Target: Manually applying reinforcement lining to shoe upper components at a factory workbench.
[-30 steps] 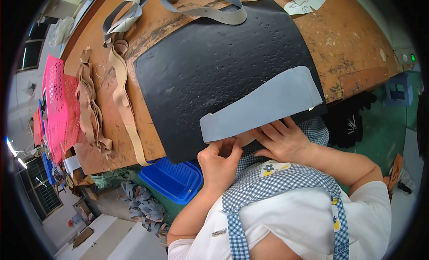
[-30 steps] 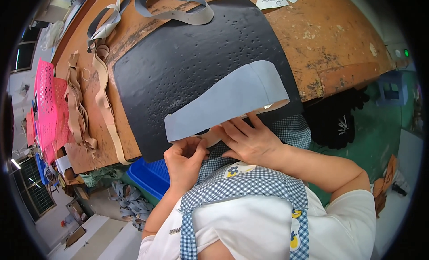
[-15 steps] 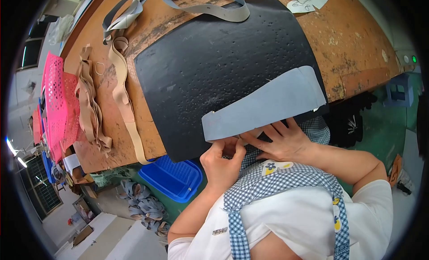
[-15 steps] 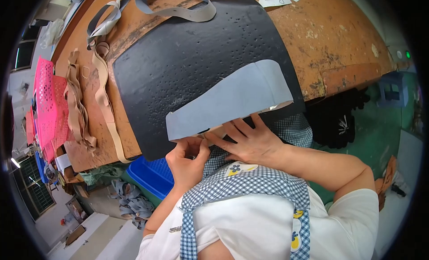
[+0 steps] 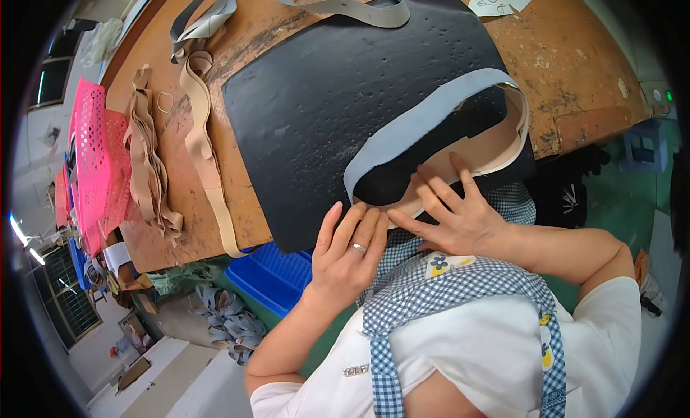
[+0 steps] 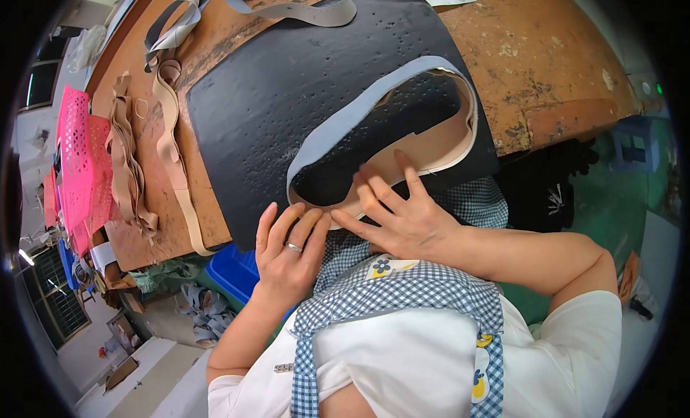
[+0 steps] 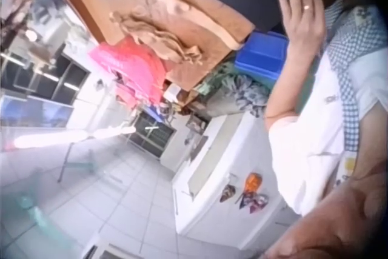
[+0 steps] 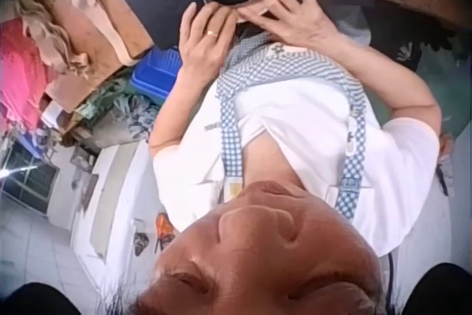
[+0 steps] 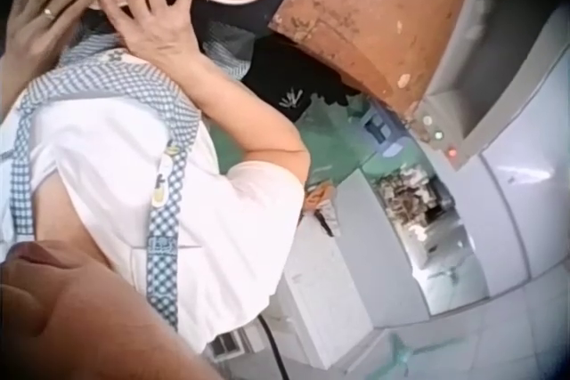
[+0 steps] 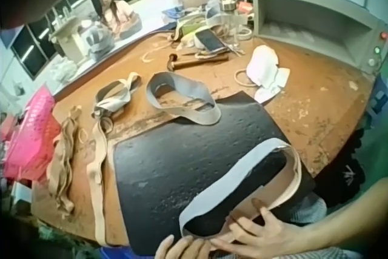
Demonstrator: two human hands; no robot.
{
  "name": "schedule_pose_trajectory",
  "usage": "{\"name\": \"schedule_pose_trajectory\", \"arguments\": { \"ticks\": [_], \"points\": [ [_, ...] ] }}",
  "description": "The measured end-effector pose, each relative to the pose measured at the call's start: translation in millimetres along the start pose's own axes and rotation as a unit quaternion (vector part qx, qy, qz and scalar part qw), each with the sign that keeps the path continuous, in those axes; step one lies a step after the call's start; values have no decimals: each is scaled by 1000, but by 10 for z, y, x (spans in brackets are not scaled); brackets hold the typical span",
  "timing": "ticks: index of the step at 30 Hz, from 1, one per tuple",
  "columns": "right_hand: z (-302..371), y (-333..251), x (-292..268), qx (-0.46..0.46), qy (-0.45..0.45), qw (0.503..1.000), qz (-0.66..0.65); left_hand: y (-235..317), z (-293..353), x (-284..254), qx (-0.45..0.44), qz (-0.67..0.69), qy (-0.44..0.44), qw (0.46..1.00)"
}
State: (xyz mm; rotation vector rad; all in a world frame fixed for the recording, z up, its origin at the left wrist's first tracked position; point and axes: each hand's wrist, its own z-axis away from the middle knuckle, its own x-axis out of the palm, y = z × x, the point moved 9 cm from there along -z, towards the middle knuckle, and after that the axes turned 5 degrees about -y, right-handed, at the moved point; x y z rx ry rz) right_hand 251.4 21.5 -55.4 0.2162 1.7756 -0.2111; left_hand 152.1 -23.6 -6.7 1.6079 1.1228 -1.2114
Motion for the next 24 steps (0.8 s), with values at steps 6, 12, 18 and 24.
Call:
{"name": "schedule_pose_trajectory", "arguments": {
  "ticks": [6, 12, 18, 24],
  "points": [
    [-70, 47, -195, -53, 83, 982, -159, 11, -11, 32, 73, 23, 21, 997],
    [-121, 170, -312, -78, 118, 979, -145, 90, -142, 32, 43, 4, 107, 993],
    [-126, 259, -314, -66, 111, 970, -206, 133, -19, 101, 14, 33, 90, 995],
    [-111, 262, -312, -53, 125, 970, -200, 79, -36, 99, -14, 78, 95, 992]
  ]
}}
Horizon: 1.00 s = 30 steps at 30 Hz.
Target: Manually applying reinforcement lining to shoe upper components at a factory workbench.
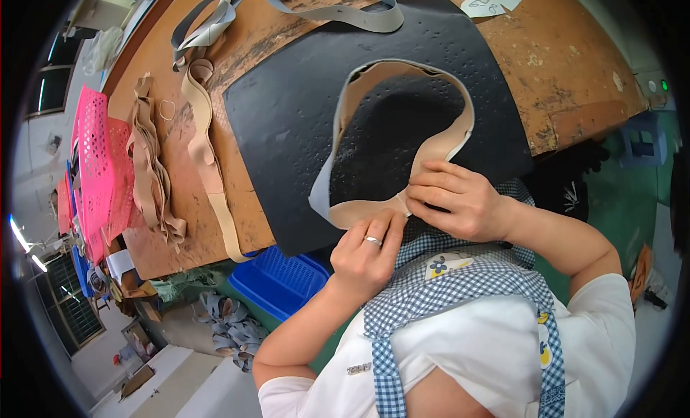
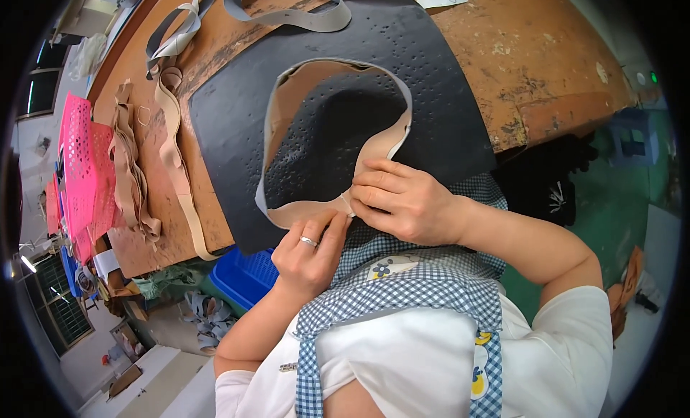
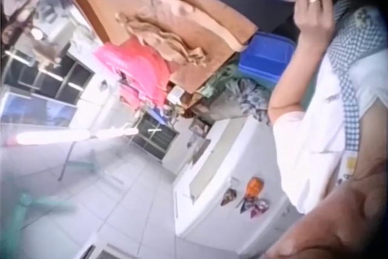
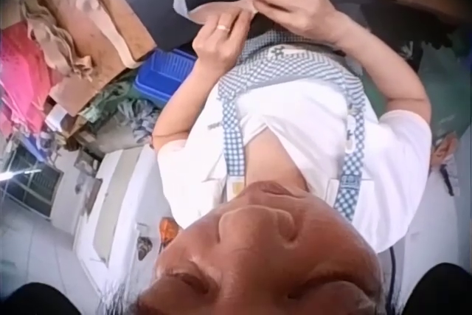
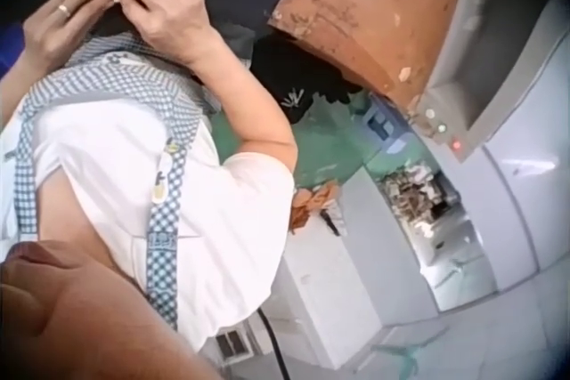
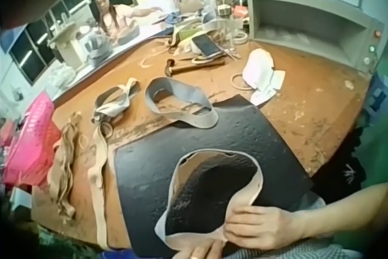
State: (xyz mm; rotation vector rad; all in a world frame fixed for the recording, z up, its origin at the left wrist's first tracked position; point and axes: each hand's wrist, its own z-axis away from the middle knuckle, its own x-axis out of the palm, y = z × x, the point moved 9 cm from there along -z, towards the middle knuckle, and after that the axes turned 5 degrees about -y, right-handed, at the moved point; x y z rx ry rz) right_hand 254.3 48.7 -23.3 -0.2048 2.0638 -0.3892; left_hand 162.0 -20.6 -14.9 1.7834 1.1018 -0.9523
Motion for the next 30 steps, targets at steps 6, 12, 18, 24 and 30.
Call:
{"name": "schedule_pose_trajectory", "arguments": {
  "ticks": [6, 12, 18, 24, 30],
  "points": [
    [32, 33, 7, 3, 12, 1000, -20, 19, -67, 65, 0, -9, -39, 999],
    [25, -2, 5, -9, 7, 1000, -4, 265, -114, 147, 104, -125, -70, 984],
    [79, 18, 27, -6, 17, 1000, -7, -58, -157, 136, -3, 15, -43, 999],
    [79, -1, 44, -16, 10, 1000, 18, -761, 77, 138, -373, 438, 95, 812],
    [61, 16, 43, -17, 10, 1000, 16, -400, -104, -30, -171, 228, 3, 959]
  ]
}}
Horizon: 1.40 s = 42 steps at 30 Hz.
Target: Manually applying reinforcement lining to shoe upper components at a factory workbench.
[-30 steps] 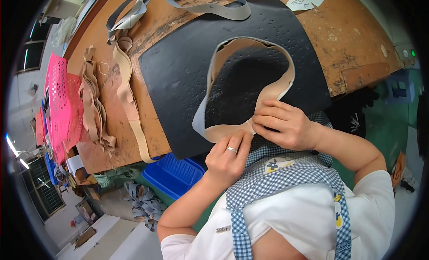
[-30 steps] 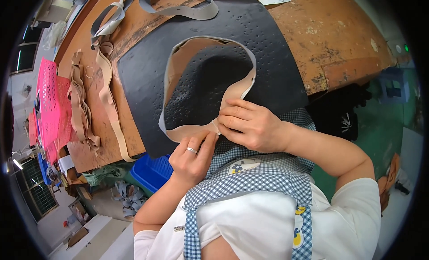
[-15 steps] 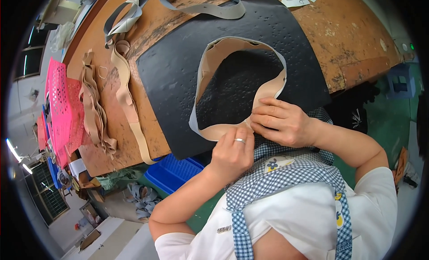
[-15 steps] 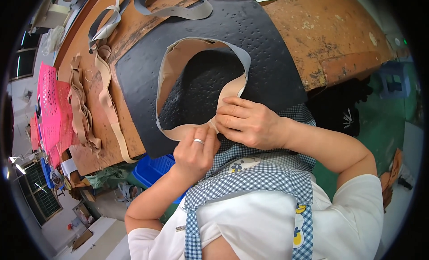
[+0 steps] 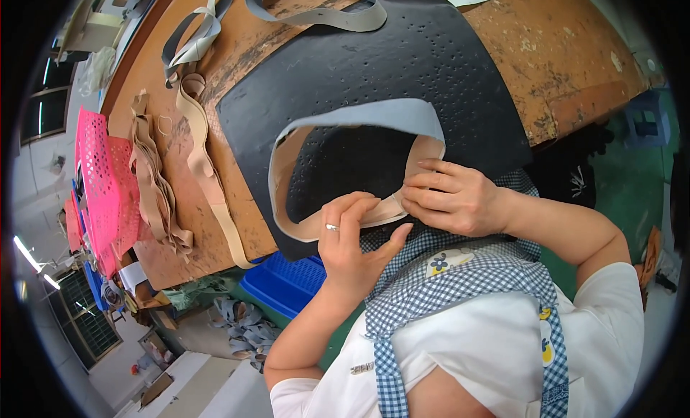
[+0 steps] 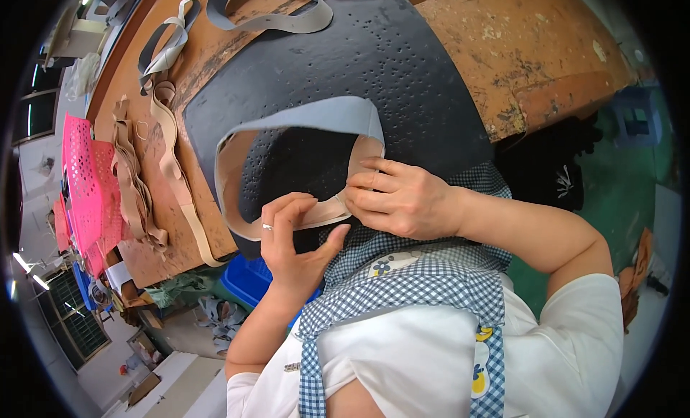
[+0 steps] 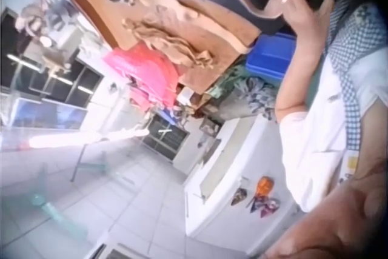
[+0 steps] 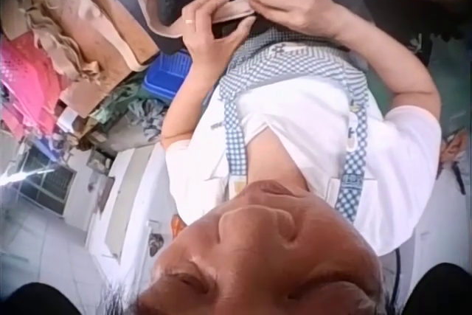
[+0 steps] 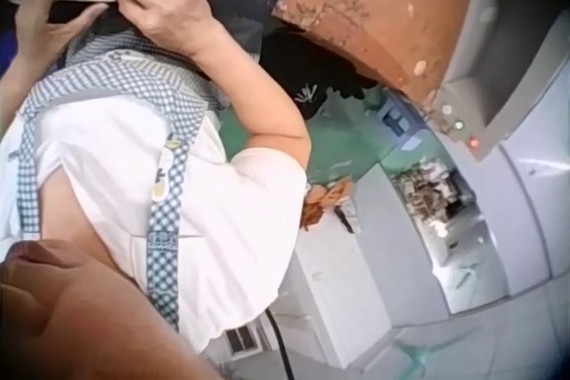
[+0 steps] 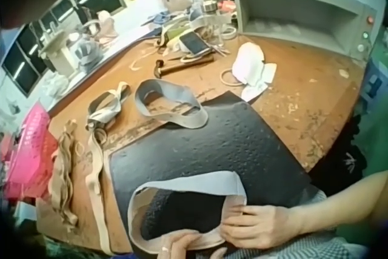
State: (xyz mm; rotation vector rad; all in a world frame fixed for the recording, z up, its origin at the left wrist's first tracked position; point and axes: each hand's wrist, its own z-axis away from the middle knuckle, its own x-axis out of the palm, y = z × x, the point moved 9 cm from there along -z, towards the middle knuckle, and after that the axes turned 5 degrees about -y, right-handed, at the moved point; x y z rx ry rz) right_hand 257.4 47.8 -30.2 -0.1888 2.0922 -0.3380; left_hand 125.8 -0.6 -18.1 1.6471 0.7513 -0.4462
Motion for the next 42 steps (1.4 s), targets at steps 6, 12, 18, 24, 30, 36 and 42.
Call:
{"name": "schedule_pose_trajectory", "arguments": {
  "ticks": [6, 12, 18, 24, 30, 36, 42],
  "points": [
    [2, -3, -7, 3, 2, 1000, 3, 144, 57, 79, 113, -158, -18, 981],
    [9, -10, -6, 0, 5, 1000, 4, 233, 105, 178, 168, -223, -35, 960],
    [24, -12, 14, 3, 2, 1000, 16, 121, 57, 78, 116, -206, -7, 972],
    [-9, -36, 96, 22, -28, 999, 37, 81, 59, 71, 101, -129, 5, 987],
    [5, -50, 127, 26, -37, 998, 36, 129, 56, 73, 118, -193, -11, 974],
    [17, -62, 123, 17, -40, 998, 47, 142, 94, 158, 147, -223, -12, 964],
    [51, -88, 83, -3, -21, 999, 42, 169, 156, 170, 204, -208, -12, 957]
  ]
}}
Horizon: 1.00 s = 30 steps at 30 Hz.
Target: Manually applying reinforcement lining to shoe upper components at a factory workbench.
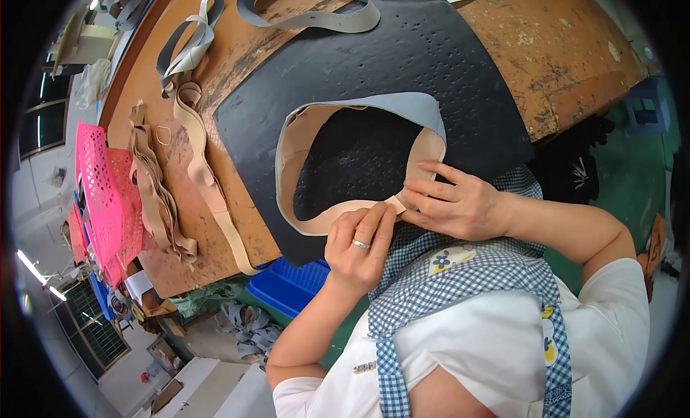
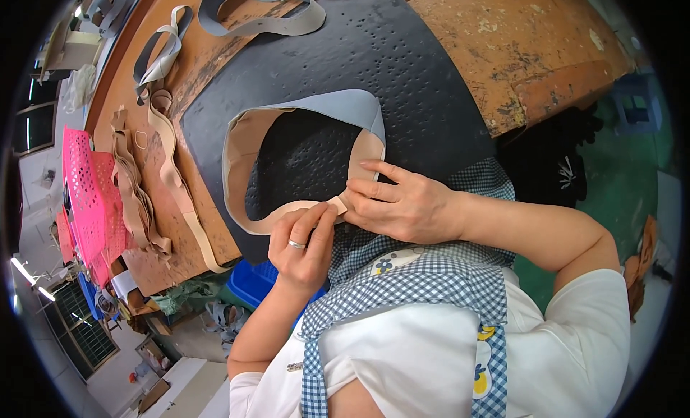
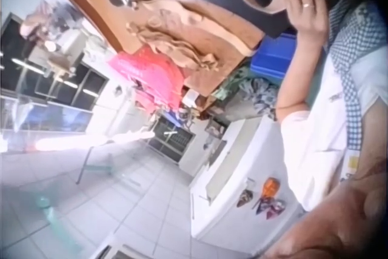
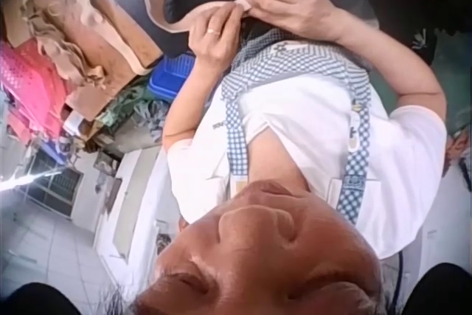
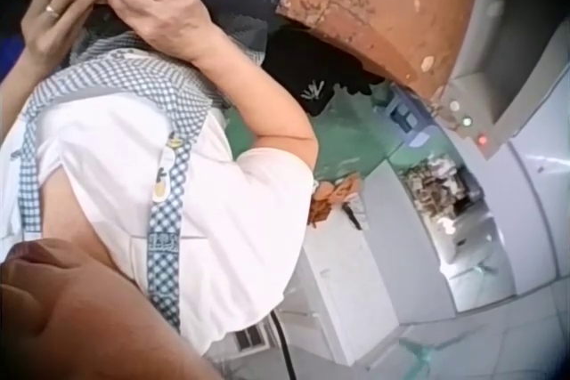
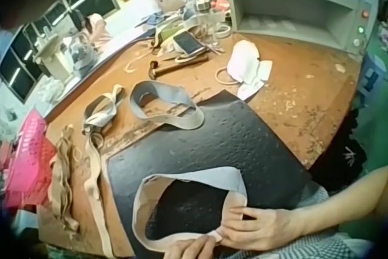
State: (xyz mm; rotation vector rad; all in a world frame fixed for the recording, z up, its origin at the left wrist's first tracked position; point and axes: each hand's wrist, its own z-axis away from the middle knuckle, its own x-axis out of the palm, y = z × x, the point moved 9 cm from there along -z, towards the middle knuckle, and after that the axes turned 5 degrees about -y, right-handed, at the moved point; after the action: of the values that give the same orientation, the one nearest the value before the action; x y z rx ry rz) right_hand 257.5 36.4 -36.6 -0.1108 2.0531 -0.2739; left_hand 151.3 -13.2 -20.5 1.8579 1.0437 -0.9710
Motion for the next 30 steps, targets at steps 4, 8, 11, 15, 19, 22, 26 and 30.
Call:
{"name": "schedule_pose_trajectory", "arguments": {
  "ticks": [4, 8, 11, 15, 19, 22, 26, 30],
  "points": [
    [4, 12, -10, 1, 4, 1000, -6, 7, -16, -8, 7, 9, -2, 1000],
    [15, 13, 1, 0, 4, 1000, -9, 4, -5, 2, 13, 11, -5, 1000],
    [23, 33, -20, 6, 7, 1000, -19, 1, -11, 8, 14, 11, -10, 1000],
    [38, 80, -23, 32, 17, 998, -57, -10, -9, 24, 14, 13, -17, 1000],
    [35, 122, -46, 55, 37, 993, -94, -14, 6, 38, 28, 19, -21, 999],
    [27, 127, -40, 66, 39, 992, -98, -1, 2, 41, 54, 22, -32, 998],
    [-28, 108, 7, 94, 13, 993, -68, 41, 2, 37, 99, 5, -47, 994],
    [-61, 93, 53, 100, -6, 994, -37, 30, 10, 46, 126, -6, -63, 990]
  ]
}}
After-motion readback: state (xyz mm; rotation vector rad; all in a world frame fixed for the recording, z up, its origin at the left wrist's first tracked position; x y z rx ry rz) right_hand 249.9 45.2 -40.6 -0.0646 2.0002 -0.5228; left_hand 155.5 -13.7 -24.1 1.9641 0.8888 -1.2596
